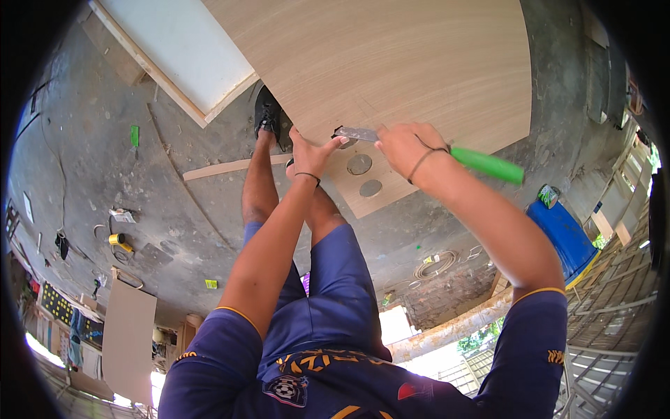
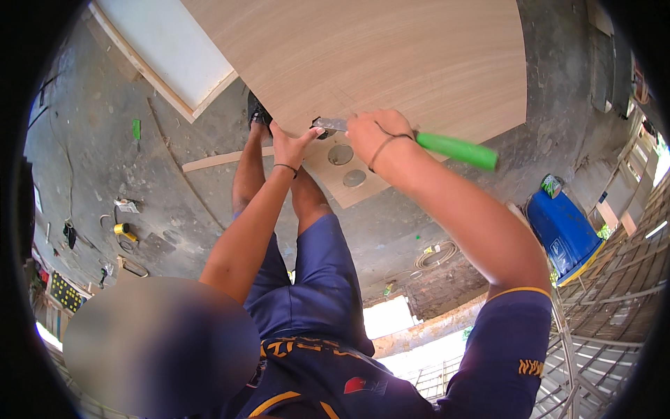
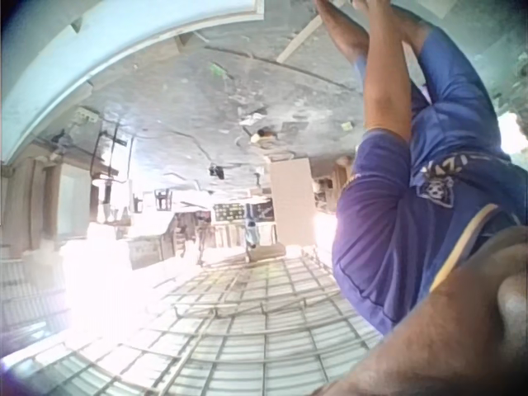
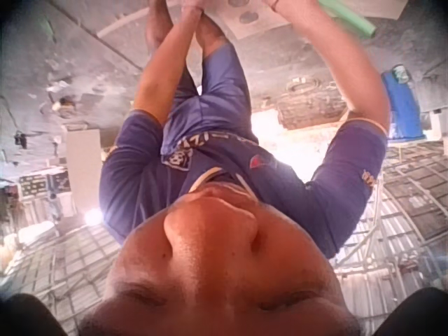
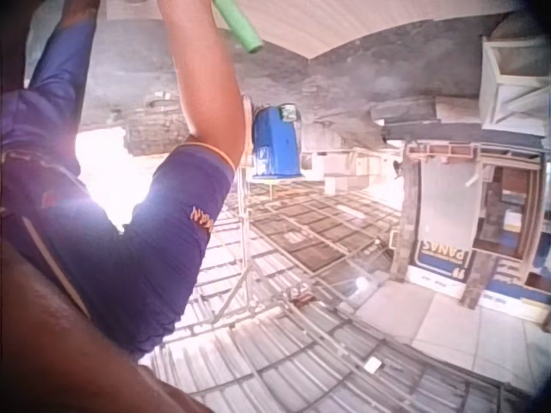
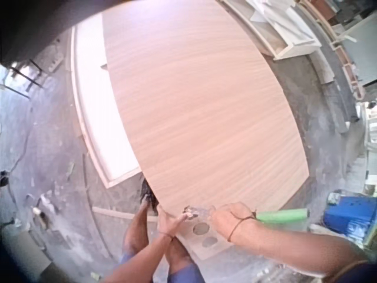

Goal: The person uses a file to smooth and shape a circular hole in a wooden board by repeatedly moving the tool around the inner edges of the opening.

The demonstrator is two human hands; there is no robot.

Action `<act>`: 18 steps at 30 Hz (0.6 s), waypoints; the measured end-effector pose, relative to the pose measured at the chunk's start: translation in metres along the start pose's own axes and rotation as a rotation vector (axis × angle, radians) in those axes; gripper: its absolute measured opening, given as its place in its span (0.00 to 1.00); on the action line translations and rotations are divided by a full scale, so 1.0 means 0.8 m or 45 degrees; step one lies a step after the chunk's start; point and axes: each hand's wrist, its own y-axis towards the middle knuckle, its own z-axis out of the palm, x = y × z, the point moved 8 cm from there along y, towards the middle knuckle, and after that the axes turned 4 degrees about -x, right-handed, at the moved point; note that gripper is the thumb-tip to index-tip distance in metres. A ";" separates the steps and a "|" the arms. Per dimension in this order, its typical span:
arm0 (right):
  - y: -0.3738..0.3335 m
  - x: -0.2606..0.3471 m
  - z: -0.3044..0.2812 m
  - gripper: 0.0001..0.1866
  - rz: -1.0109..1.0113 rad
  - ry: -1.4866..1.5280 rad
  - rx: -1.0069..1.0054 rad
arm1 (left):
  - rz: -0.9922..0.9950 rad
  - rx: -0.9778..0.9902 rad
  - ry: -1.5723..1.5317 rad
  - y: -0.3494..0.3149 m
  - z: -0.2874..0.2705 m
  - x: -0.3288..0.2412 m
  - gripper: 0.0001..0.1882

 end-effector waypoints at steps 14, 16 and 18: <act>-0.020 -0.048 0.027 0.19 0.056 0.240 0.000 | -0.027 -0.133 -0.076 -0.004 0.006 -0.022 0.68; -0.017 -0.050 0.037 0.19 0.058 0.292 -0.017 | -0.073 -0.153 -0.046 -0.004 0.007 -0.020 0.68; -0.012 -0.051 0.048 0.19 0.082 0.355 -0.024 | -0.123 -0.180 0.023 -0.005 0.009 -0.016 0.67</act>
